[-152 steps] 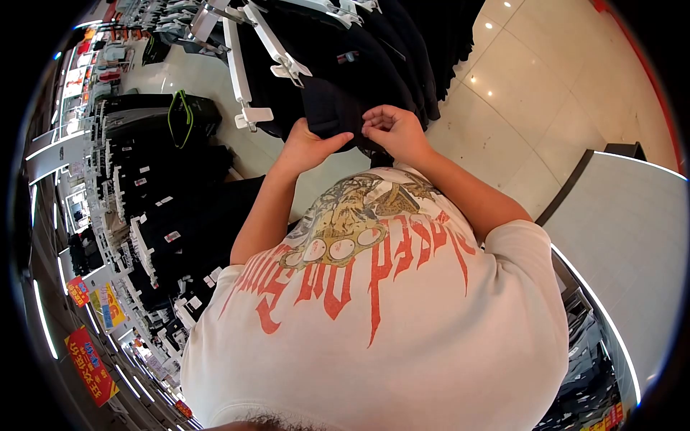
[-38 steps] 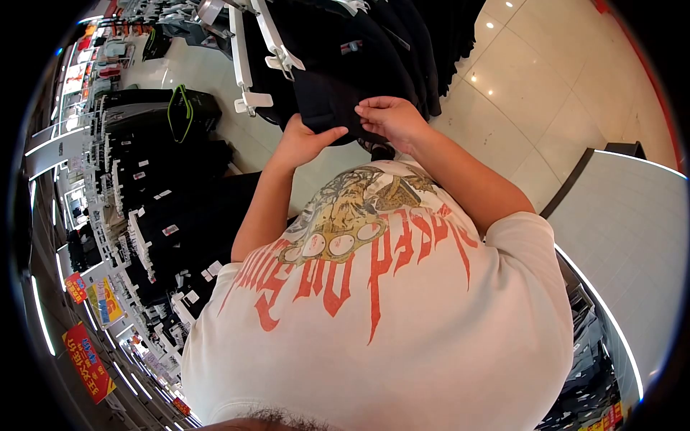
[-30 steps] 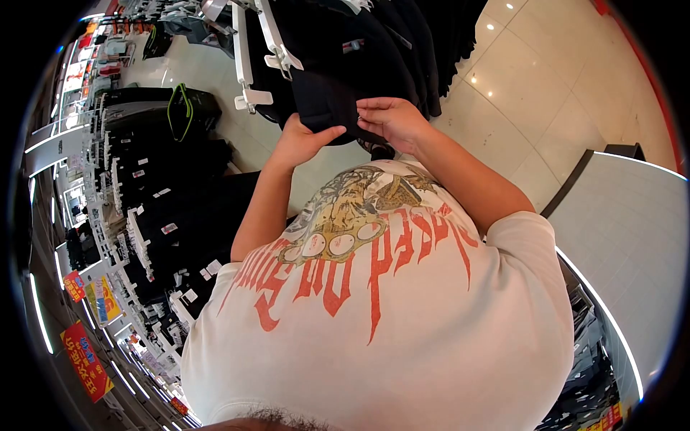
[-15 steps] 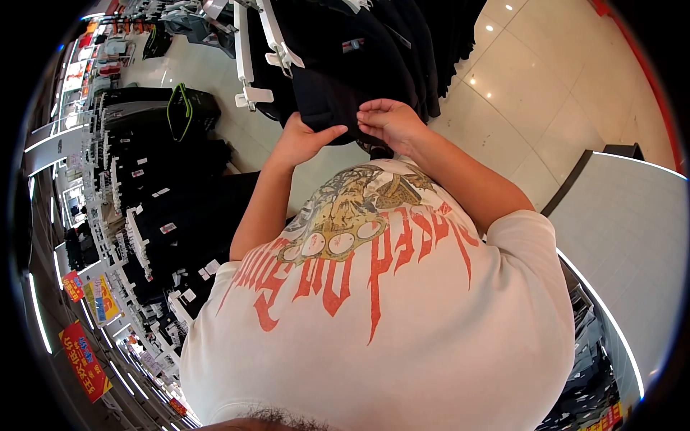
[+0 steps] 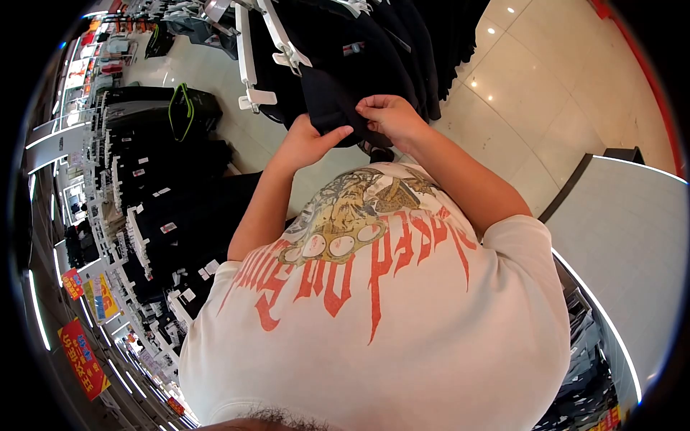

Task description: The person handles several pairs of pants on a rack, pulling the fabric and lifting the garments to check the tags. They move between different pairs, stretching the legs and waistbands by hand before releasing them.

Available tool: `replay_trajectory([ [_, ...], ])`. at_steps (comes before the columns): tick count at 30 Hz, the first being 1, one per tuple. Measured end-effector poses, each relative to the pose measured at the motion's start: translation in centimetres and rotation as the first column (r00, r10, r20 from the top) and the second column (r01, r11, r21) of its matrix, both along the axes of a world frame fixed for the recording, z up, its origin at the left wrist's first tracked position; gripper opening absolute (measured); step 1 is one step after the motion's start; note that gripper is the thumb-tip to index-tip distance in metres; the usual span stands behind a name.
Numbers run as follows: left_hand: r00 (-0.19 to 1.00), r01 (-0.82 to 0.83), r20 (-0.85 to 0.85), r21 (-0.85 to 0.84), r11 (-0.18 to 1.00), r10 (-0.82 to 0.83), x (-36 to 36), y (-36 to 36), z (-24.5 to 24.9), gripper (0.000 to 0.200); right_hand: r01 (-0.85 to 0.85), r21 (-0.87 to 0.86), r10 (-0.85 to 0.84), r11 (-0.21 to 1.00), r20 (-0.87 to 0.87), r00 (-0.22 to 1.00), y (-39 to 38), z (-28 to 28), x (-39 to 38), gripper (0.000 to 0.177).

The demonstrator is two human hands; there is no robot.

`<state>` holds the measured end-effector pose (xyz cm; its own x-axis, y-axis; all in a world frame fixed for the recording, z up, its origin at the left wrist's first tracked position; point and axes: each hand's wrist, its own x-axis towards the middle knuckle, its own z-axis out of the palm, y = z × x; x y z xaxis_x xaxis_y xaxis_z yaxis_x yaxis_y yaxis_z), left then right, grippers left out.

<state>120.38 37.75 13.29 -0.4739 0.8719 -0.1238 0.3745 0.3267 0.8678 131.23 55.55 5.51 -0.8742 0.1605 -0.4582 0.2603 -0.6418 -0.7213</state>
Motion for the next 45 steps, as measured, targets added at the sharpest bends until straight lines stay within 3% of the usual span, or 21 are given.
replay_trajectory([
  [2, 0.997, 0.033, -0.069, 0.086, 0.996, -0.027, -0.2, 0.0, -0.3, 0.022, 0.010, 0.043, -0.009, 0.999, -0.023, 1.000, 0.3, -0.3, -0.1, 0.004],
  [5, 0.977, -0.194, -0.048, 0.225, 0.955, 0.209, 0.4, 0.8, -0.3, 0.024, 0.089, 0.337, -0.045, 0.937, -0.136, 0.990, 0.4, -0.3, -0.6, 0.014],
  [6, 0.968, -0.171, -0.152, 0.166, 0.971, 0.197, 0.5, 0.8, 0.0, 0.023, 0.217, 0.412, -0.116, 0.885, -0.255, 0.960, 0.1, -0.3, -0.9, 0.023],
  [8, 0.924, -0.150, -0.348, 0.042, 0.988, 0.155, 0.9, 1.1, 1.0, 0.021, 0.468, 0.499, -0.204, 0.729, -0.494, 0.845, -0.9, 1.8, -1.9, 0.042],
  [11, 0.802, -0.053, -0.595, 0.011, 0.999, 0.049, 1.1, 2.7, 1.8, 0.014, 0.573, 0.747, -0.018, 0.337, -0.604, 0.797, -0.4, 5.9, -2.8, 0.068],
  [12, 0.760, -0.013, -0.648, 0.041, 0.999, 0.037, 0.5, 2.8, 0.4, 0.013, 0.588, 0.775, 0.005, 0.231, -0.606, 0.796, -0.4, 6.7, -3.4, 0.063],
  [15, 0.819, 0.029, -0.574, 0.027, 0.999, -0.008, 0.4, 4.6, 1.3, 0.011, 0.258, 0.861, -0.031, 0.438, -0.272, 0.962, 0.4, 9.7, -3.4, 0.046],
  [16, 0.815, 0.055, -0.578, 0.009, 0.998, -0.040, 0.1, 5.0, 1.3, 0.016, 0.391, 0.889, -0.063, 0.238, -0.388, 0.920, 0.8, 9.6, -3.8, 0.037],
  [17, 0.739, 0.095, -0.663, -0.075, 0.993, -0.121, -0.2, 4.9, 1.3, 0.023, 0.399, 0.899, -0.079, 0.180, -0.391, 0.917, 1.5, 9.6, -3.8, 0.035],
  [19, 0.736, 0.048, -0.646, -0.252, 0.967, -0.205, 0.2, 4.5, 2.0, 0.035, 0.390, 0.919, -0.090, 0.060, -0.384, 0.919, 2.7, 9.8, -3.1, 0.033],
  [22, 0.729, 0.098, -0.683, 0.033, 0.995, -0.049, 0.9, 3.1, 1.1, 0.048, 0.342, 0.939, -0.122, -0.033, -0.343, 0.931, 3.8, 9.6, -2.4, 0.030],
  [25, 0.831, 0.204, -0.537, 0.056, 0.977, -0.142, 2.1, 2.1, 2.9, 0.054, 0.331, 0.941, -0.144, -0.071, -0.338, 0.930, 4.2, 8.9, -1.8, 0.028],
  [31, 0.900, 0.280, -0.380, 0.127, 0.952, -0.214, 3.1, 0.5, 4.3, 0.036, 0.268, 0.957, -0.194, -0.113, -0.286, 0.939, 3.9, 7.8, -0.7, 0.039],
  [33, 0.933, 0.253, -0.293, 0.114, 0.961, -0.211, 3.4, -1.1, 4.2, 0.032, 0.251, 0.961, -0.201, -0.117, -0.270, 0.942, 3.4, 7.1, 0.1, 0.050],
  [36, 0.977, 0.165, -0.158, 0.150, 0.975, -0.141, 0.8, -2.4, 3.0, 0.023, 0.322, 0.915, -0.205, -0.243, -0.373, 0.905, 3.1, 7.1, 0.1, 0.056],
  [39, 0.985, 0.059, -0.171, 0.246, 0.968, -0.017, -2.7, -4.2, 1.1, 0.021, 0.394, 0.896, -0.240, -0.204, -0.436, 0.867, 1.7, 7.4, 0.4, 0.055],
  [43, 0.977, -0.103, -0.148, 0.296, 0.950, 0.152, -7.3, -5.9, -1.6, 0.019, 0.483, 0.831, -0.096, -0.275, -0.524, 0.846, -1.5, 9.0, 0.8, 0.036],
  [45, 0.980, -0.142, -0.089, 0.318, 0.937, 0.178, -9.1, -6.4, -1.8, 0.019, 0.538, 0.813, 0.040, -0.221, -0.543, 0.838, -3.6, 9.7, 0.4, 0.027],
])
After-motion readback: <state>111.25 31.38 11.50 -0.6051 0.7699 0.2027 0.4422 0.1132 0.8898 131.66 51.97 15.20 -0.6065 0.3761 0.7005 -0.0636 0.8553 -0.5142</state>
